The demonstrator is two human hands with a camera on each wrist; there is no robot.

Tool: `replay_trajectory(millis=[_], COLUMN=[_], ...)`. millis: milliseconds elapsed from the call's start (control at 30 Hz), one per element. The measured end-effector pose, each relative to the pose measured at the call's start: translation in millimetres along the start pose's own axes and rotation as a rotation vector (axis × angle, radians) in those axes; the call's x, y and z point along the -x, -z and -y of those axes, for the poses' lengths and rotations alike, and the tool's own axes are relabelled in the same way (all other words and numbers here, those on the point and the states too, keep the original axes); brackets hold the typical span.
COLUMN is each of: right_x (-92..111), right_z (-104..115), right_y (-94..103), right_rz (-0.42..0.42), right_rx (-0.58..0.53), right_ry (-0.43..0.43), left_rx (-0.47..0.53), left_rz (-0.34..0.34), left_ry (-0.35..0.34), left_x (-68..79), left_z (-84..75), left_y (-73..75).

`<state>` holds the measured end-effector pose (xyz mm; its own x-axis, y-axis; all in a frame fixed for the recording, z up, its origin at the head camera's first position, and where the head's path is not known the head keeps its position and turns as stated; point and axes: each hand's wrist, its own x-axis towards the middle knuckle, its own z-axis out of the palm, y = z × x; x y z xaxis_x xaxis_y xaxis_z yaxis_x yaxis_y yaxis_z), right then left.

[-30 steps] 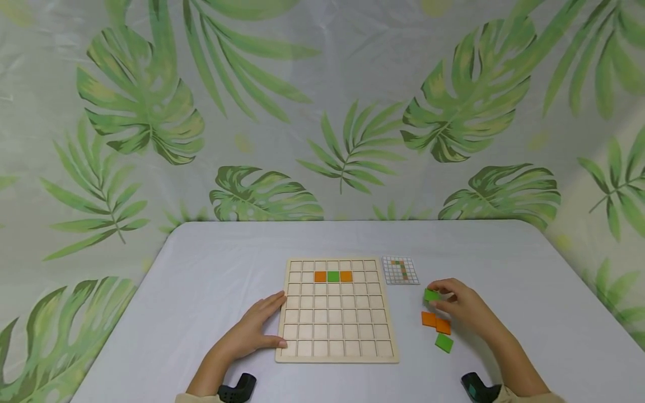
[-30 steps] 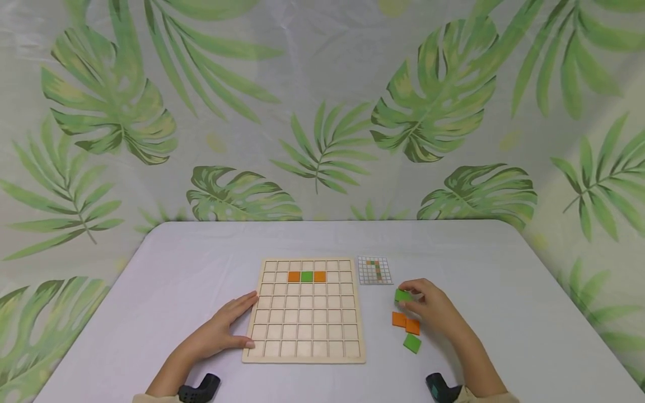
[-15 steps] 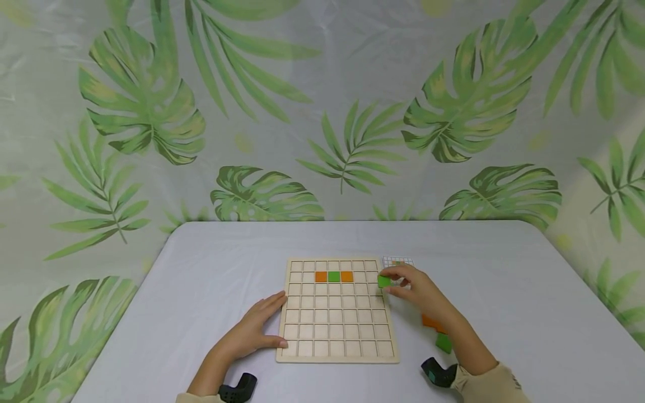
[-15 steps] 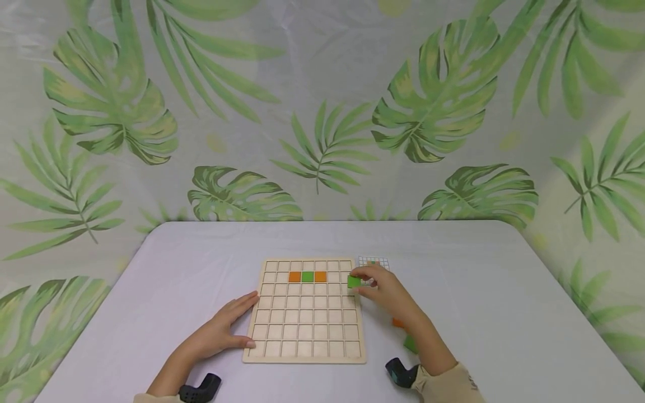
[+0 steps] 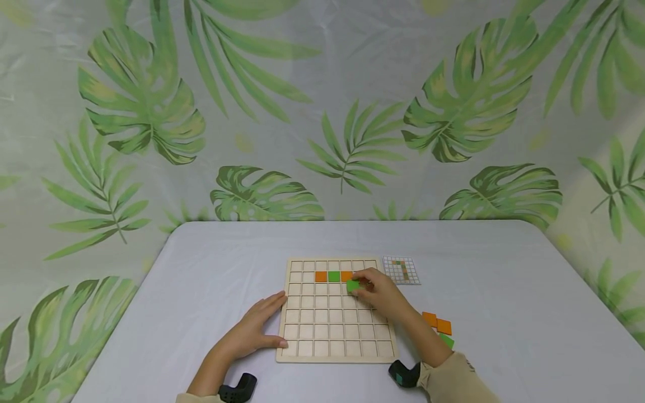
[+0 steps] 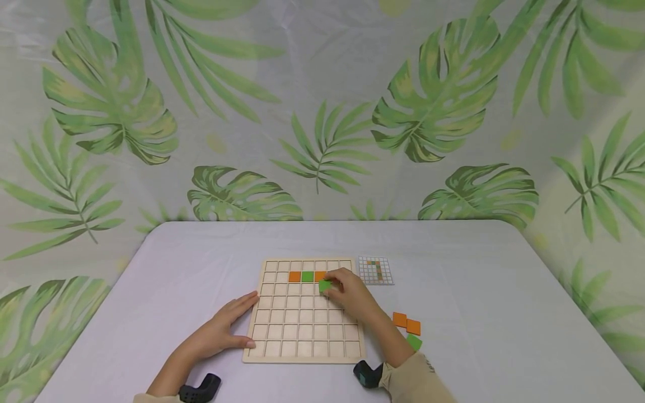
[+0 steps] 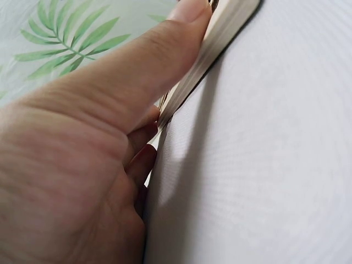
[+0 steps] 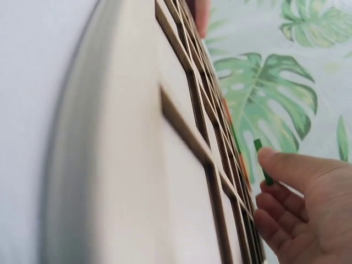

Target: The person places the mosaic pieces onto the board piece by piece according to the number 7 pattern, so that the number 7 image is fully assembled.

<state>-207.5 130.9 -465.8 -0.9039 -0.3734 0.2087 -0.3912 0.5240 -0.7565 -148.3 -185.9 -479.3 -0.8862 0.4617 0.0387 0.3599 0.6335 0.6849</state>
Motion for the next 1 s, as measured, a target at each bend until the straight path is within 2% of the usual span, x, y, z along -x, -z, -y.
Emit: replay_trajectory(millis=[267,533,733,800,1000], right_x=[-5.0,-4.8,2.4,6.9,29.9], right_z=[-2.9,-2.2,2.6,4.9,6.1], right_y=[-14.2,-13.5,4.9,14.8,46.0], right_rz=[-0.021,0.006,0.017,0.010,-0.048], right_rx=[0.003,-0.006,-0.059,-0.051,-0.001], right_ry=[-0.046,-0.078,-0.040,-0.013,-0.010], left_rx=[0.004,0.014,0.019,0.018,0.013], left_rz=[0.000,0.000,-0.002,-0.004,-0.005], left_ry=[0.005,0.001,0.002,0.004,0.004], left_x=[0.2,0.1,0.3,0.5,1.0], left_z=[0.1,1.2,0.8,0.7,1.4], left_y=[-0.5,-1.1,-1.5,-1.4,-0.7])
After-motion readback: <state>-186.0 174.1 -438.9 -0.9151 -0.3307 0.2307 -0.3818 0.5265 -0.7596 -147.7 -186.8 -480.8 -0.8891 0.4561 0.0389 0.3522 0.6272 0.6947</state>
